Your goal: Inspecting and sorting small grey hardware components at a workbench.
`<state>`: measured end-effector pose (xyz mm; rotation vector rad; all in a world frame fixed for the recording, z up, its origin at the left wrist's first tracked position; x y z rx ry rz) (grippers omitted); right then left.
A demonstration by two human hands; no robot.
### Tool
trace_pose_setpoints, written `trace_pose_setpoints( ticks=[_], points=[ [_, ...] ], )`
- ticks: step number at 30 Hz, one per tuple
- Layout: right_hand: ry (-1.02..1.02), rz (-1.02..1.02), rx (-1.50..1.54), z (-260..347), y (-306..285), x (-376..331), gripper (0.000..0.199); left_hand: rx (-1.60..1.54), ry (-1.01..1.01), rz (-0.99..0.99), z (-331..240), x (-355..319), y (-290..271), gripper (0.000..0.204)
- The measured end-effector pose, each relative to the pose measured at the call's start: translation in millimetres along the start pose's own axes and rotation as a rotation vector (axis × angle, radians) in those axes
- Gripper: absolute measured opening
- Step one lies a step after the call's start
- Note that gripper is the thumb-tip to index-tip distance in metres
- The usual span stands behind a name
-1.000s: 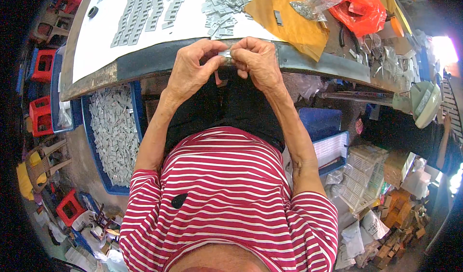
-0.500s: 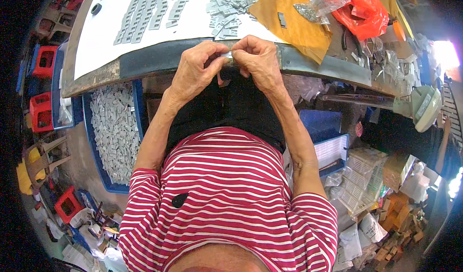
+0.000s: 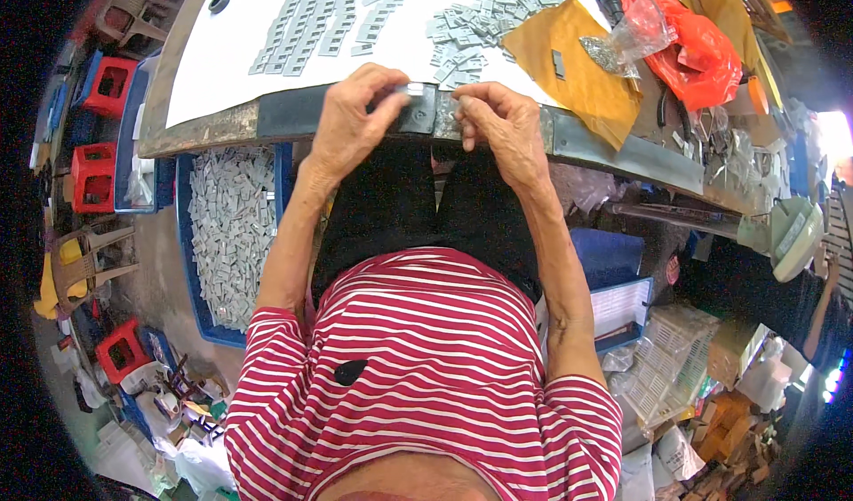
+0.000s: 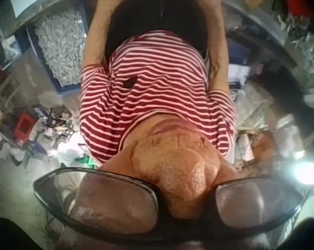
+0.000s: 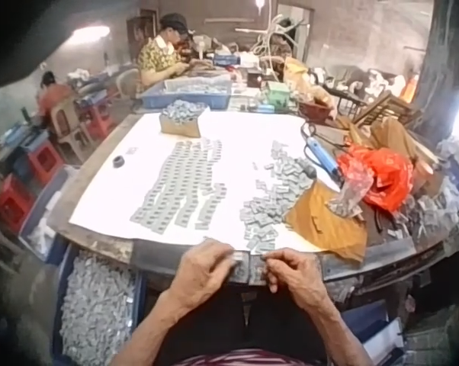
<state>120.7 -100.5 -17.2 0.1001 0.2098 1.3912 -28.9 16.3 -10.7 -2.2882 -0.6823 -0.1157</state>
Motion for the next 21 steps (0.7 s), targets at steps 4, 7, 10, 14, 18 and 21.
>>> trace_pose_setpoints(
  ticks=[4, 7, 10, 14, 18, 21],
  points=[
    [-0.008, -0.014, 0.000, 2.5, -8.0, -4.2, 0.017, 0.081, -0.090, -0.074, 24.5, -0.1, -26.7, 0.016],
    [-0.018, -0.033, -0.001, 3.1, -12.2, -6.7, 0.017, 0.175, -0.154, -0.072, 43.1, 2.9, -37.5, 0.018],
    [-0.011, -0.011, 0.000, 2.4, -13.0, -7.5, 0.019, 0.187, -0.195, -0.070, 51.2, 7.9, -40.8, 0.020],
    [0.011, -0.009, 0.013, 3.6, -12.8, -8.2, 0.016, 0.178, -0.239, -0.022, 56.8, 12.6, -40.6, 0.020],
    [0.010, -0.007, 0.039, 5.1, -14.3, -9.1, 0.016, 0.213, -0.271, -0.005, 55.0, 14.6, -39.1, 0.020],
    [0.004, 0.000, 0.054, 6.2, -14.8, -9.4, 0.016, 0.215, -0.253, -0.017, 57.1, 13.3, -38.3, 0.019]
  ],
)
Point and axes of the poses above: each hand's wrist, its own x-axis towards the middle knuckle, its own y-axis out of the palm, z = x × y, the point moved 2 cm from there along x, towards the middle knuckle, and after that the axes turned 15 degrees about z, right-handed, at the moved point
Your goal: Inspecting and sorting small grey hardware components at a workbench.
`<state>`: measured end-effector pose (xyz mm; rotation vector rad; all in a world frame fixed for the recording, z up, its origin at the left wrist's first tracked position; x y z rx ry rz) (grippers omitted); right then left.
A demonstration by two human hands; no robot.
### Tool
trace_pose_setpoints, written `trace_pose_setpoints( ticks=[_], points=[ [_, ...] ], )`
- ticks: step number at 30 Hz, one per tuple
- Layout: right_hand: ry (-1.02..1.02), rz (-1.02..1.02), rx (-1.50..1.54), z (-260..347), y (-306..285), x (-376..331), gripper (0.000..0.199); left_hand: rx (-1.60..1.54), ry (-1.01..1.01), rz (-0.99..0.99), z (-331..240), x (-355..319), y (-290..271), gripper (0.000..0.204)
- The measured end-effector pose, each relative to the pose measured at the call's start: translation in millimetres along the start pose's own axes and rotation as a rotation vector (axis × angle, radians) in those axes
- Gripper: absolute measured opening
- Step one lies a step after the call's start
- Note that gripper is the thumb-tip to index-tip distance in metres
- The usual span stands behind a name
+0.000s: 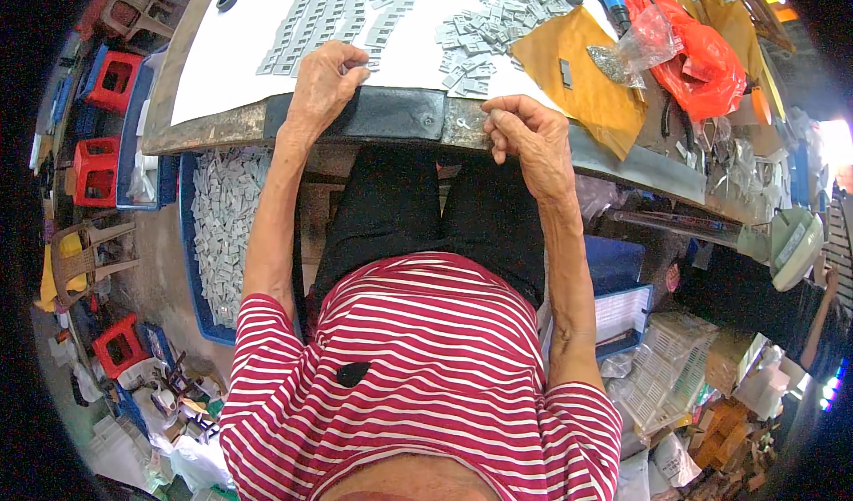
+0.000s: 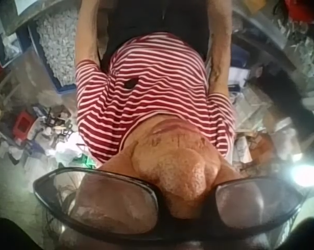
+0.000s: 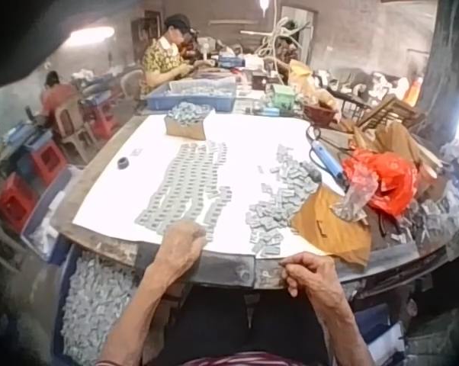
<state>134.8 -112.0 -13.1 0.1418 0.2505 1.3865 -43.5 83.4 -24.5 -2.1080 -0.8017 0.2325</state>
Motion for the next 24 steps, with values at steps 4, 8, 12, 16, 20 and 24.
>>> trace_pose_setpoints(
  ticks=[4, 8, 12, 16, 20, 24],
  points=[
    [-0.003, -0.006, -0.001, -0.3, -3.6, -1.4, 0.016, 0.005, -0.002, 0.003, -2.9, -0.2, -0.5, 0.019],
    [0.000, -0.007, -0.009, -2.2, -6.3, -2.2, 0.016, 0.040, 0.001, -0.007, -5.6, -1.9, -1.9, 0.016],
    [0.005, -0.008, -0.017, -3.2, -6.9, -3.9, 0.016, 0.093, -0.021, -0.017, -5.5, -0.3, -0.6, 0.012],
    [0.011, -0.012, -0.035, -3.9, -9.0, -4.1, 0.016, 0.103, -0.015, -0.026, -7.4, 2.9, 0.2, 0.010],
    [0.012, -0.007, -0.050, -4.8, -10.9, -3.5, 0.016, 0.125, 0.008, -0.051, -5.3, 6.6, 2.3, 0.009],
    [0.036, -0.011, -0.066, -4.7, -12.7, -3.1, 0.016, 0.148, -0.016, -0.067, -1.7, 10.5, 5.1, 0.005]
  ],
)
Point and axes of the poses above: each hand's wrist, its own x-axis towards the middle knuckle, its own y-axis out of the palm, z = x × y, the point moved 2 cm from there along x, towards the middle knuckle, and after that the axes turned 15 degrees about z, right-handed, at the moved point
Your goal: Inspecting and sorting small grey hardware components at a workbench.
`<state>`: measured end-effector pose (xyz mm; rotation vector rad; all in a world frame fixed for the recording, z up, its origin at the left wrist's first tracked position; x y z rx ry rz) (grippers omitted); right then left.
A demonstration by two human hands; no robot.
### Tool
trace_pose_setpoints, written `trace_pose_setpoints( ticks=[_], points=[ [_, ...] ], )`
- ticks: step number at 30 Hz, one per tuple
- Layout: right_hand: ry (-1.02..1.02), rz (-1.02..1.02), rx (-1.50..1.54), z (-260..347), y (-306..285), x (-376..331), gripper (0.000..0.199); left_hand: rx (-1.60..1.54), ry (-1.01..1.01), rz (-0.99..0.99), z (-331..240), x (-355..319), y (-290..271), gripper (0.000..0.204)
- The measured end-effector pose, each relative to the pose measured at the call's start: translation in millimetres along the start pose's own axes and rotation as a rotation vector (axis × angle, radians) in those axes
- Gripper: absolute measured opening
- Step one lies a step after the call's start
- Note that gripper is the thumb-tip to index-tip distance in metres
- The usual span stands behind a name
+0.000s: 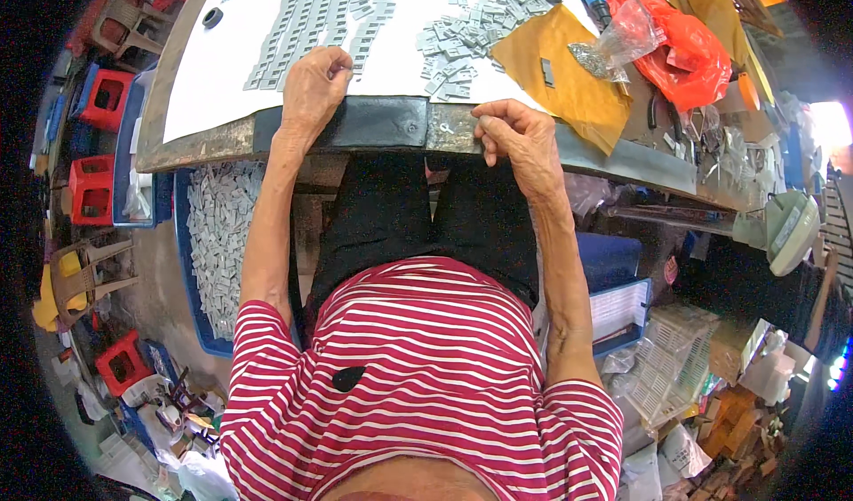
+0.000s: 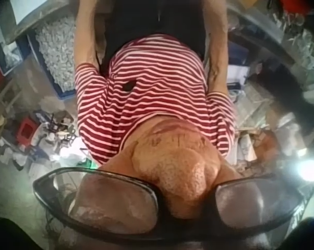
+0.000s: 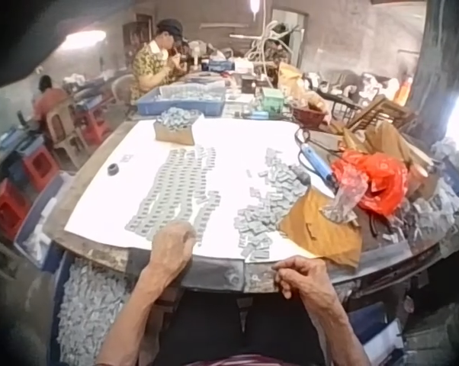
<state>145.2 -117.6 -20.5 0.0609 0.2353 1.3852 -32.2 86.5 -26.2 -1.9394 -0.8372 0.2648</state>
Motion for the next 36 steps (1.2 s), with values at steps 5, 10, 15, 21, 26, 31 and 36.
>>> trace_pose_setpoints(
  ticks=[5, 10, 15, 21, 26, 31, 36],
  points=[
    [-0.003, -0.011, -0.011, -0.9, -3.4, 1.6, 0.015, 0.039, 0.021, -0.045, 0.2, 3.0, 3.9, 0.006],
    [-0.010, -0.026, -0.035, -3.6, -6.1, 0.3, 0.015, 0.030, 0.148, -0.116, -16.7, -2.2, 3.7, 0.007],
    [-0.024, -0.051, -0.069, -5.5, -7.4, 2.2, 0.016, -0.163, 0.240, 0.054, -47.3, -2.8, 18.4, 0.009],
    [-0.018, -0.037, -0.133, -2.0, -5.2, -0.9, 0.015, -0.131, 0.246, 0.068, -72.3, 4.4, 33.2, 0.016],
    [-0.014, -0.046, -0.125, -1.7, -7.9, -2.1, 0.015, -0.118, 0.227, 0.106, -74.1, 8.3, 41.9, 0.020],
    [-0.026, -0.062, -0.139, 3.5, -18.8, -0.8, 0.016, -0.133, 0.216, 0.124, -75.2, 10.6, 39.9, 0.020],
    [-0.122, -0.261, -0.400, 26.3, -53.1, 10.1, 0.015, -0.143, 0.249, 0.104, -77.6, 10.8, 42.3, 0.017]
  ],
)
Point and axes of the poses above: each hand's wrist, its own x-axis towards the middle knuckle, its own y-axis out of the palm, z = x × y, the point moved 2 cm from there along x, towards the middle knuckle, and after that the axes turned 15 degrees about z, right-handed, at the moved point
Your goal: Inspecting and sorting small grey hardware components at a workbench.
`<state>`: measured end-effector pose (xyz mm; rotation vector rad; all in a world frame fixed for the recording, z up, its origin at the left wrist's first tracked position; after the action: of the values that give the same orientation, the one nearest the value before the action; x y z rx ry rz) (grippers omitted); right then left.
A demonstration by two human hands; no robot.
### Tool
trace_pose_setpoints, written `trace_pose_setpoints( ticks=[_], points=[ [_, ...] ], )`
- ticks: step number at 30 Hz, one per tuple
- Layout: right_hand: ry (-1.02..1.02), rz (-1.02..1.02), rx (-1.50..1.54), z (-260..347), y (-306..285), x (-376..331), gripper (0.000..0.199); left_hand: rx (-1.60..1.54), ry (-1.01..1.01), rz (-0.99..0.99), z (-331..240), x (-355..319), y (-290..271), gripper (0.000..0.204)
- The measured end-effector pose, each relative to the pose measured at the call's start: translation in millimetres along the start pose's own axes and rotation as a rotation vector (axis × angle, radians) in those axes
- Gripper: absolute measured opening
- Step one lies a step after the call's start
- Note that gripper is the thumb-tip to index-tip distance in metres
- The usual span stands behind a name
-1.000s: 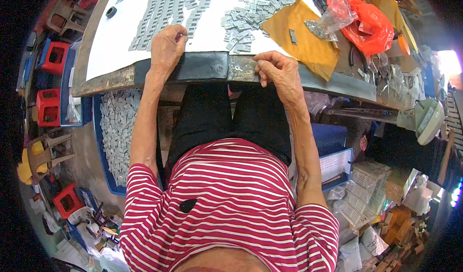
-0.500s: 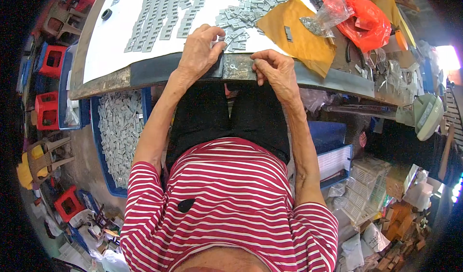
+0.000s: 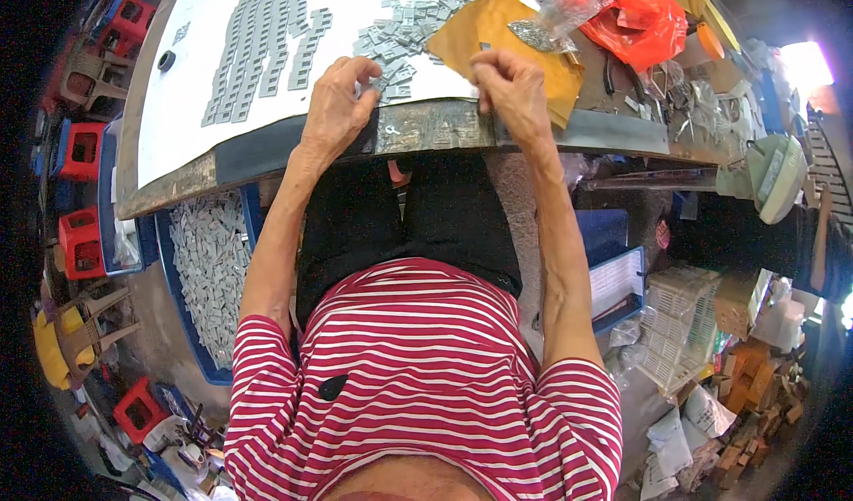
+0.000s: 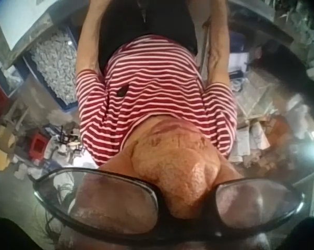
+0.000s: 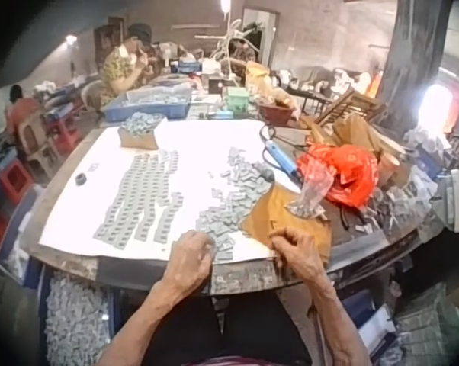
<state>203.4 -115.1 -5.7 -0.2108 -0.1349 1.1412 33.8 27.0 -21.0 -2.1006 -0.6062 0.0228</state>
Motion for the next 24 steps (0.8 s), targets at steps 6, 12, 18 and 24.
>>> trace_pose_setpoints(
  ticks=[6, 12, 18, 24],
  points=[
    [-0.106, -0.134, -0.518, -32.4, -40.8, 42.3, 0.016, -0.170, -0.014, -0.061, -2.5, -5.9, 4.5, 0.017],
    [-0.275, -0.026, -0.866, -22.9, -38.1, 45.8, 0.013, -0.374, -0.074, -0.200, -11.3, -16.2, -7.2, 0.018],
    [-0.323, 0.111, -1.109, -14.9, -32.8, 48.9, 0.008, -0.828, -0.177, -0.179, -14.4, -21.3, -18.3, 0.017],
    [-0.366, 0.269, -1.345, -9.8, -32.0, 48.6, 0.012, -1.051, -0.158, -0.116, -13.3, -30.9, -23.3, 0.019]
  ],
)
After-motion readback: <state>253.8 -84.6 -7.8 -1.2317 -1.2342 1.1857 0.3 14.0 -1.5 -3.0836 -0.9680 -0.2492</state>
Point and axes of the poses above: each hand's wrist, its own x-axis towards the middle knuckle, its own y-axis out of the palm, z = x × y, the point moved 2 cm from there along x, towards the middle knuckle, and after that the axes turned 15 degrees about z, right-handed, at the moved point
